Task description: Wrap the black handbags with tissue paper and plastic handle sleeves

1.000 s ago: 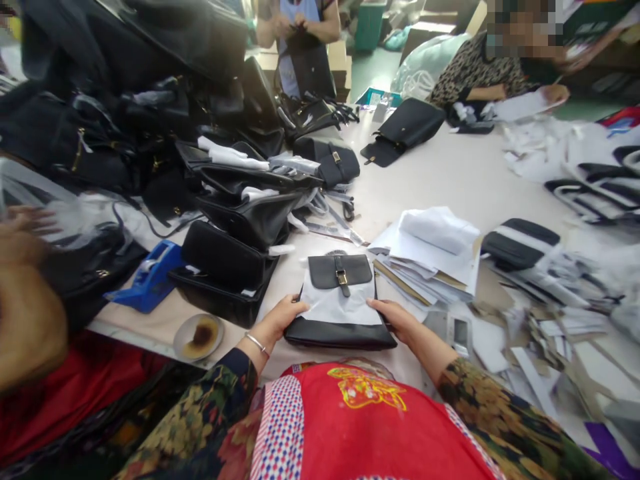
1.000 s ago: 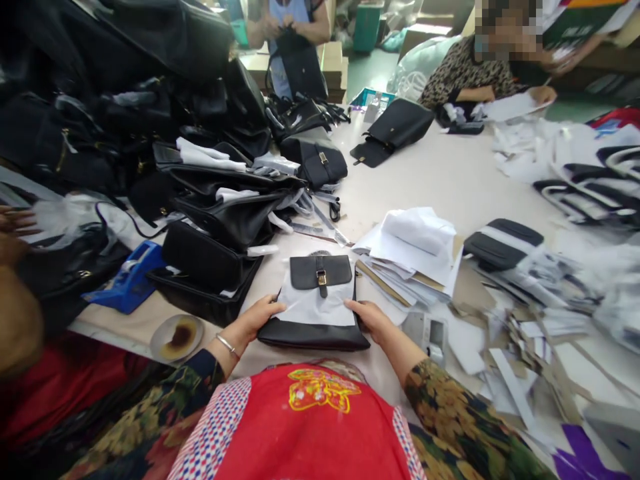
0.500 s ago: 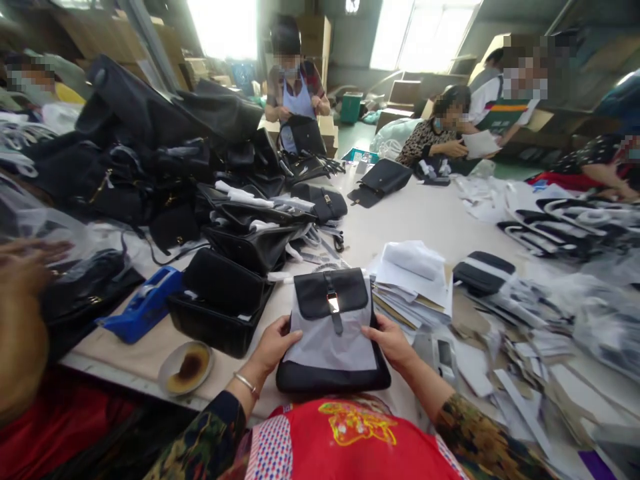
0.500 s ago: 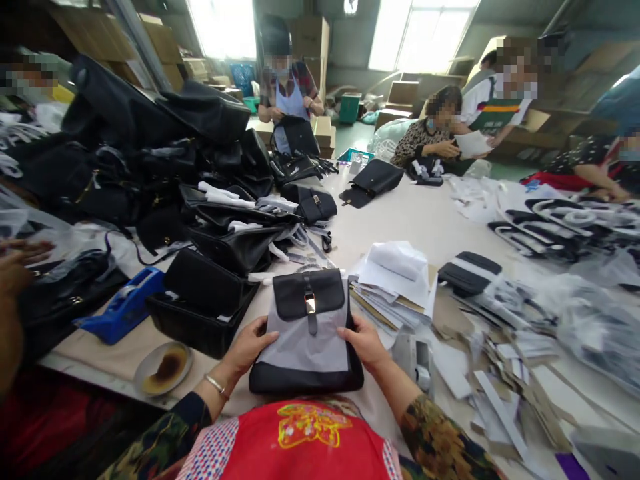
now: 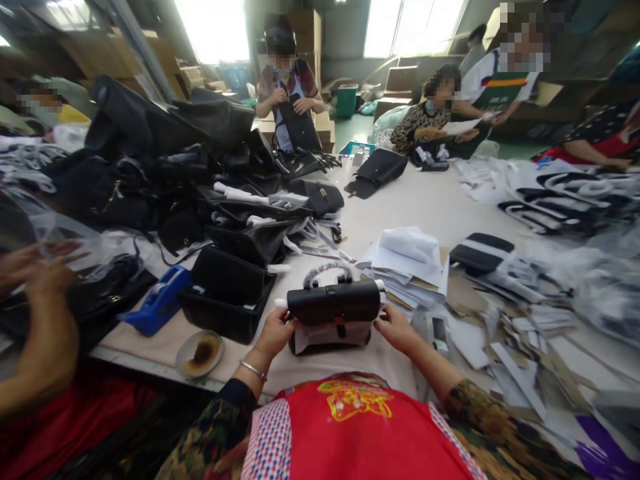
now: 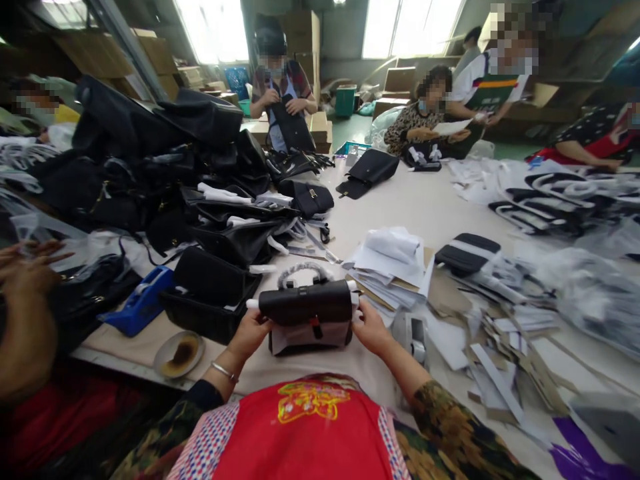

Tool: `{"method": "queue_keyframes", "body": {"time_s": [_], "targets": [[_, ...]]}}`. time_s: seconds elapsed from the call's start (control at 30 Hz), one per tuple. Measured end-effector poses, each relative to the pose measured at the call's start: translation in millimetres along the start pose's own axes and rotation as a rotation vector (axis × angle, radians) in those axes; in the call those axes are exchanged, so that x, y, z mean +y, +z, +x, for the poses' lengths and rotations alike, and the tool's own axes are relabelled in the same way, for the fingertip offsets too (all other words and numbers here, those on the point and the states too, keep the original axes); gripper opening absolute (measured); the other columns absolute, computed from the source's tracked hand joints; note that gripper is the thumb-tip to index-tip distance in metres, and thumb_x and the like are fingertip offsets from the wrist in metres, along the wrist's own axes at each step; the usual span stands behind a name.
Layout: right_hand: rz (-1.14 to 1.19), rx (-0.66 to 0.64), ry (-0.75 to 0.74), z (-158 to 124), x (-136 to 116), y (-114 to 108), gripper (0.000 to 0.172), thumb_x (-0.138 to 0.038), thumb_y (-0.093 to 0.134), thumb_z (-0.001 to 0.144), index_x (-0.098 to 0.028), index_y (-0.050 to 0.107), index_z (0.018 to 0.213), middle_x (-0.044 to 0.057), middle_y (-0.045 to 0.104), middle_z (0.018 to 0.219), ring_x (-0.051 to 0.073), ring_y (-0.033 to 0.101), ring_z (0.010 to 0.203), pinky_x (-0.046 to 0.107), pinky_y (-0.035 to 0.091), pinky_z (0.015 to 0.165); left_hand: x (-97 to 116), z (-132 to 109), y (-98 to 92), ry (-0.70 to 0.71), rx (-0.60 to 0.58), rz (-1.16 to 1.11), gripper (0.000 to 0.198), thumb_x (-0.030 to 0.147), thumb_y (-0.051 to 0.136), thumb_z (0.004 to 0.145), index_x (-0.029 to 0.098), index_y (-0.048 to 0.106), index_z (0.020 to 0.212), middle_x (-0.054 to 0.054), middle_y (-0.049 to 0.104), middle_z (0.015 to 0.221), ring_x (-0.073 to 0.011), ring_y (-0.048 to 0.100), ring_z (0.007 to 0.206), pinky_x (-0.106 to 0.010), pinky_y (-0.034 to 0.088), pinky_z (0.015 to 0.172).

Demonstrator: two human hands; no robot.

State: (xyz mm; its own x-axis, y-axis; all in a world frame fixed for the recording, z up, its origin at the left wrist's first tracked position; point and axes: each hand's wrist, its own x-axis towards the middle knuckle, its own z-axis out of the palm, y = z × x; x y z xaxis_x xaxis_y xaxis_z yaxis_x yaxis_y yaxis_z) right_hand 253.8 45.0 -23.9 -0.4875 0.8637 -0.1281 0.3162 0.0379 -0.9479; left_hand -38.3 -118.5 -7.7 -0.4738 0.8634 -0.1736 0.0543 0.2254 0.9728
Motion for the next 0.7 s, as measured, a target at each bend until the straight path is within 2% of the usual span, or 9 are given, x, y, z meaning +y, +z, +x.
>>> {"method": "queue_keyframes", "body": {"time_s": [0.07, 0.17, 0.2, 0.27, 0.37, 0.47, 0.53, 0.63, 0.7], "targets": [[-0.029, 0.119, -0.062, -2.8, -10.9, -14.5, 0.052, -0.022, 0.059, 0.068, -0.022, 0.065, 0.119, 0.008, 0.068, 0.117, 0.027, 0.063, 0.107, 0.043, 0.052, 0.091, 5.6, 0.3, 2.7, -0.006, 0.031, -0.003, 0.029, 0.031, 0.074, 0.067, 0.017, 0.070, 0.092, -0.006, 0.074, 0.093, -0.0252, 0.069, 0.095, -0.038, 0.054, 0.091], [-0.106, 0.256, -0.248, 2.5, -42.1, -31.3, 0.046, -0.025, 0.054, 0.081, -0.021, 0.061, 0.126, 0.010, 0.067, 0.120, 0.024, 0.064, 0.104, 0.040, 0.054, 0.088, 12.5, 1.1, 4.1, -0.023, 0.039, 0.031, 0.032, 0.033, 0.077, 0.063, 0.019, 0.069, 0.090, -0.005, 0.074, 0.093, -0.0249, 0.068, 0.093, -0.038, 0.054, 0.089], [-0.138, 0.248, -0.322, 6.4, -54.5, -34.4, 0.044, -0.026, 0.053, 0.085, -0.022, 0.061, 0.128, 0.011, 0.066, 0.123, 0.024, 0.063, 0.105, 0.039, 0.053, 0.088, 13.5, 1.3, 4.3, -0.029, 0.037, 0.035, 0.033, 0.034, 0.078, 0.062, 0.019, 0.069, 0.090, -0.005, 0.074, 0.092, -0.0252, 0.068, 0.093, -0.039, 0.054, 0.089], [-0.178, 0.153, -0.461, 15.4, -77.7, -36.8, 0.042, -0.028, 0.054, 0.089, -0.022, 0.061, 0.130, 0.010, 0.064, 0.128, 0.023, 0.062, 0.110, 0.040, 0.051, 0.094, 13.8, 1.4, 4.3, -0.038, 0.038, 0.035, 0.038, 0.036, 0.080, 0.061, 0.019, 0.068, 0.093, -0.005, 0.074, 0.093, -0.0259, 0.068, 0.094, -0.040, 0.054, 0.090], [-0.202, 0.035, -0.575, 25.1, -98.1, -34.8, 0.035, -0.025, 0.055, 0.090, -0.025, 0.068, 0.123, 0.007, 0.069, 0.121, 0.023, 0.062, 0.113, 0.040, 0.046, 0.103, 14.8, -1.0, 1.1, -0.046, 0.018, 0.056, 0.045, 0.036, 0.083, 0.060, 0.018, 0.067, 0.098, -0.006, 0.073, 0.095, -0.0274, 0.068, 0.098, -0.044, 0.053, 0.094], [-0.220, 0.083, -0.591, 24.9, -97.7, -32.4, 0.028, -0.022, 0.056, 0.089, -0.025, 0.072, 0.112, 0.006, 0.072, 0.110, 0.022, 0.064, 0.107, 0.039, 0.048, 0.102, 21.5, -6.7, -7.1, -0.011, -0.042, 0.013, 0.054, 0.038, 0.085, 0.062, 0.017, 0.066, 0.108, -0.010, 0.072, 0.108, -0.0296, 0.065, 0.109, -0.045, 0.051, 0.100], [-0.224, 0.146, -0.605, 20.4, -91.3, -32.1, 0.025, -0.022, 0.058, 0.089, -0.024, 0.072, 0.110, 0.007, 0.072, 0.109, 0.023, 0.064, 0.106, 0.040, 0.049, 0.101, 29.4, -10.7, -13.6, 0.063, -0.048, -0.107, 0.064, 0.042, 0.082, 0.069, 0.019, 0.061, 0.126, -0.012, 0.067, 0.122, -0.0294, 0.061, 0.120, -0.044, 0.049, 0.105], [-0.234, 0.241, -0.629, 11.8, -83.1, -32.4, 0.021, -0.024, 0.059, 0.091, -0.023, 0.072, 0.108, 0.009, 0.072, 0.107, 0.024, 0.064, 0.107, 0.042, 0.050, 0.100, 43.4, -12.7, -20.6, 0.164, 0.028, -0.276, 0.076, 0.049, 0.073, 0.079, 0.023, 0.046, 0.145, -0.011, 0.063, 0.130, -0.0268, 0.060, 0.121, -0.045, 0.049, 0.106], [-0.253, 0.264, -0.644, 7.2, -81.0, -32.3, 0.020, -0.025, 0.058, 0.093, -0.024, 0.071, 0.107, 0.009, 0.072, 0.107, 0.024, 0.064, 0.108, 0.044, 0.050, 0.101, 52.4, -10.8, -21.4, 0.168, 0.105, -0.260, 0.071, 0.051, 0.072, 0.080, 0.021, 0.052, 0.141, -0.011, 0.067, 0.121, -0.0246, 0.065, 0.110, -0.043, 0.052, 0.100]]}}
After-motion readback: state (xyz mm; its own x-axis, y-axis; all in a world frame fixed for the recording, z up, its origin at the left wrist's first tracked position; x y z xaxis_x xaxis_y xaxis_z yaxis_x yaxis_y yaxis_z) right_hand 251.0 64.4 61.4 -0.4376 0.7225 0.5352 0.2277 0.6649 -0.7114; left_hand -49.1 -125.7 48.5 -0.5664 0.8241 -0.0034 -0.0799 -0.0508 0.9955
